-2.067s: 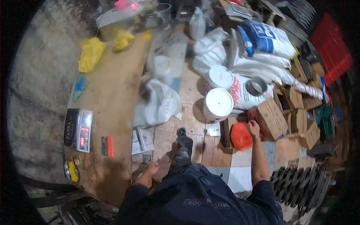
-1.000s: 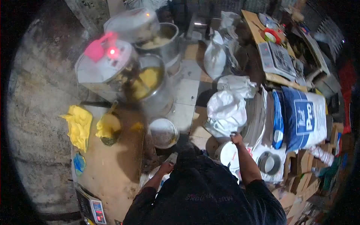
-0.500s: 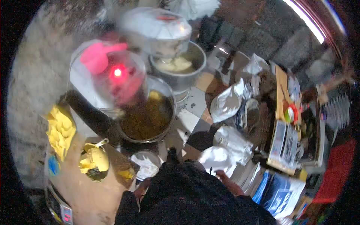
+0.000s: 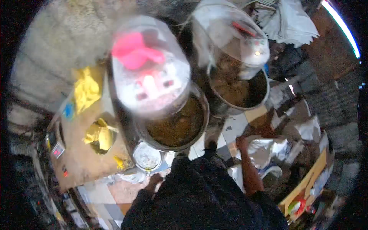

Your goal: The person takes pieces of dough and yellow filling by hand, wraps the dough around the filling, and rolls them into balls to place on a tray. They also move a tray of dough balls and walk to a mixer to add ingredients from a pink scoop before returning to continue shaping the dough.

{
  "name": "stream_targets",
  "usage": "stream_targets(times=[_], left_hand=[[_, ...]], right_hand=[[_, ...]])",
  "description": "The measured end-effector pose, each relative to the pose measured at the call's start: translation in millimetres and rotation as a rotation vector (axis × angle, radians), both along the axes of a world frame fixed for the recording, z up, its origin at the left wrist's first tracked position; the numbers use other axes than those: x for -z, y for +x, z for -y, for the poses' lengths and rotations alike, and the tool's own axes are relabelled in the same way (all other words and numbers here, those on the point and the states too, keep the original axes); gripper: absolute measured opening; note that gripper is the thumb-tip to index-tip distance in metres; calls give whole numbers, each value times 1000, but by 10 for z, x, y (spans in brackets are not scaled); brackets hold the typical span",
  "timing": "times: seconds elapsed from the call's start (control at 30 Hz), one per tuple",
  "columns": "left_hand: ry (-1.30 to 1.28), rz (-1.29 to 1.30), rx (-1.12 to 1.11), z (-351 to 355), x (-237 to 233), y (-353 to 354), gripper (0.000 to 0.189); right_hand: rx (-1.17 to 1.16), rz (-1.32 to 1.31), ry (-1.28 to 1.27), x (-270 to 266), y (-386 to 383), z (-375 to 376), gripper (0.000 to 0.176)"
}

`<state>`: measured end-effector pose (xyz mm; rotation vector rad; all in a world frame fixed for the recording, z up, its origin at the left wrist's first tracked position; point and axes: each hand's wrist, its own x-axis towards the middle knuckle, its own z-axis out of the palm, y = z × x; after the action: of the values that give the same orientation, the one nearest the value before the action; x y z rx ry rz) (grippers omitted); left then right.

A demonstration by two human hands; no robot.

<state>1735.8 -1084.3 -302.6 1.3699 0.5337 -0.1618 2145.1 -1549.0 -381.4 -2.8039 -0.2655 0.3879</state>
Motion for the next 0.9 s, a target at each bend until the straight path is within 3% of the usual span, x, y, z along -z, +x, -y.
stream_targets(times=[0.03, 0.07, 0.1, 0.13, 0.17, 0.2, 0.27, 0.37, 0.4, 0.47, 0.53, 0.6, 0.63, 0.67, 0.73, 0.77, 0.8, 0.87, 0.9], left_hand=[[87, -477, 85, 29, 1052, -234, 30], [461, -512, 244, 207, 1297, -317, 37], [838, -581, 387, 514, 936, -66, 43], [667, -498, 343, 595, 496, 152, 36], [600, -340, 181, 801, 407, 239, 30], [571, -338, 140, 953, 457, 256, 29], [606, -397, 118, 1177, 694, 226, 28], [656, -455, 31, 1445, 964, 154, 26], [671, -470, 5, 1528, 1094, 91, 26], [717, -509, -27, 1667, 1349, 6, 25], [810, -581, -32, 1782, 1634, -55, 24], [926, -565, -76, 1912, 1776, -40, 23], [921, -385, -179, 1995, 1715, -19, 21], [918, -205, -280, 2062, 1640, -1, 20], [947, -357, -356, 2388, 1934, 109, 21], [1095, -461, -117, 2481, 2011, 169, 22], [1232, -561, 134, 2550, 2021, 265, 22], [1274, -503, 49, 2736, 1986, 380, 25], [1124, -519, -11, 2831, 2027, 431, 24]], right_hand=[[-145, 179, 325, -557, 537, -428, 20], [-157, 561, 575, -352, 1183, -798, 18], [11, 188, 744, -1285, 1522, -1291, 19], [14, 16, 1007, -1889, 1774, -1736, 22], [-390, 416, 857, -2631, 1859, -2142, 20], [-357, 212, 1130, -2885, 1977, -2577, 17], [-465, -40, 1245, -3679, 1988, -3234, 27], [-698, -100, 913, -4381, 2060, -4029, 33], [-709, -165, 738, -4530, 2044, -4266, 36], [-604, -201, 675, -4427, 2164, -4816, 37], [-598, -787, 907, -4578, 2010, -4992, 37], [-733, -931, 971, -4435, 2207, -5239, 37], [-574, -811, 881, -4622, 2047, -5164, 35], [-588, -821, 859, -4687, 1974, -5126, 35], [-929, -737, 942, -4752, 1969, -5050, 27], [-1042, -843, 1110, -4600, 2071, -5102, 39], [-1048, -844, 1103, -4682, 2090, -4998, 39], [-1063, -690, 870, -4834, 2163, -4713, 39], [-1066, -696, 863, -4767, 2282, -4675, 39]])
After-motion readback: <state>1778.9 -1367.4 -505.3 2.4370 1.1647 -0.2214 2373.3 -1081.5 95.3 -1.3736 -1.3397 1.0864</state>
